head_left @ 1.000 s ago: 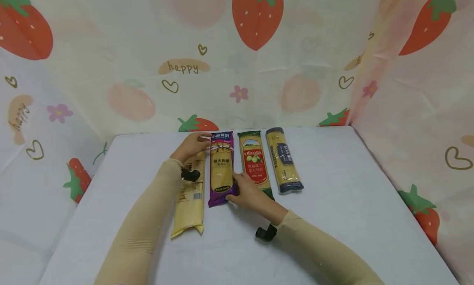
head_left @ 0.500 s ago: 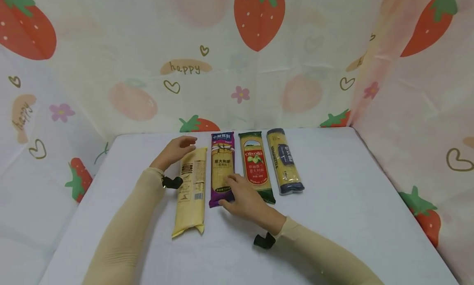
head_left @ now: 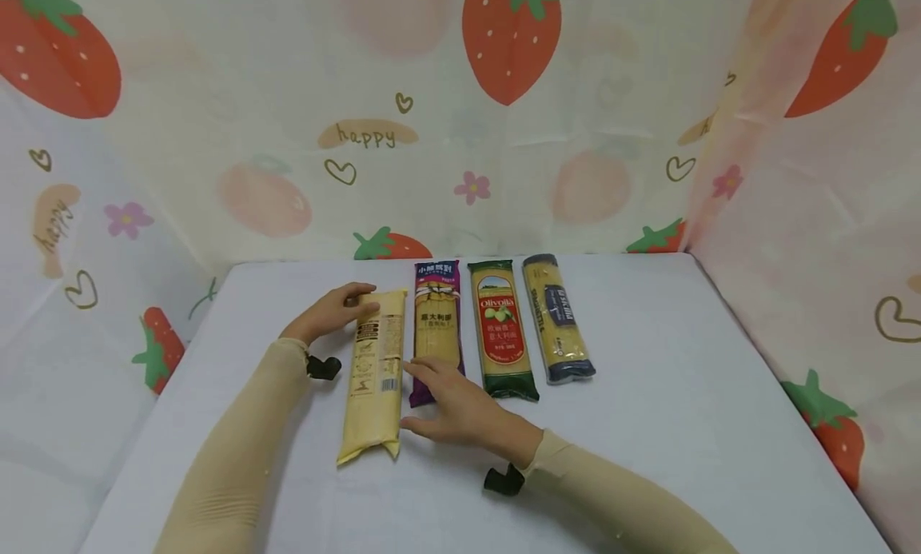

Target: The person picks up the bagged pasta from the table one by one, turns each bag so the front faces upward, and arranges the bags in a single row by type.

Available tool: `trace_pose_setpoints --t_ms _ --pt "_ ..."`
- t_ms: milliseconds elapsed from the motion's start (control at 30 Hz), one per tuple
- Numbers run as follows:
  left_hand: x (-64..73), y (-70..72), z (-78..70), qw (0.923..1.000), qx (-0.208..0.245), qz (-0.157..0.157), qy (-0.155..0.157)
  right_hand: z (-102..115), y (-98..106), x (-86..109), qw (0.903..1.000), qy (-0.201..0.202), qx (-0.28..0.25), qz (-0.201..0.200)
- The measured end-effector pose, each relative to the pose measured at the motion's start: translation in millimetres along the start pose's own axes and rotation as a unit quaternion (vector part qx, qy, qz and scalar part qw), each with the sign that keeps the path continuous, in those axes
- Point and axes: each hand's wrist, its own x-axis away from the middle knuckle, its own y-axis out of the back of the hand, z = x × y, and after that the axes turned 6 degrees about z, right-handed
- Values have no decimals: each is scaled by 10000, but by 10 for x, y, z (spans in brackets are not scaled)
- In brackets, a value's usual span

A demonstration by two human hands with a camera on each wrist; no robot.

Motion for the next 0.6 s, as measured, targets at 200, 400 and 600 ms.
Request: trace_pose_setpoints --t_ms 200,400,600 --pt "-5 -13 8 9998 -37 52 -195 32 -71 -50 9996 208 21 191" --pt "-12 -30 -17 9995 -209 106 -206 69 -120 -99 9986 373 157 355" --pt "-64 -41 2 9990 -420 143 -39 108 -140 -153 9969 484 492 367"
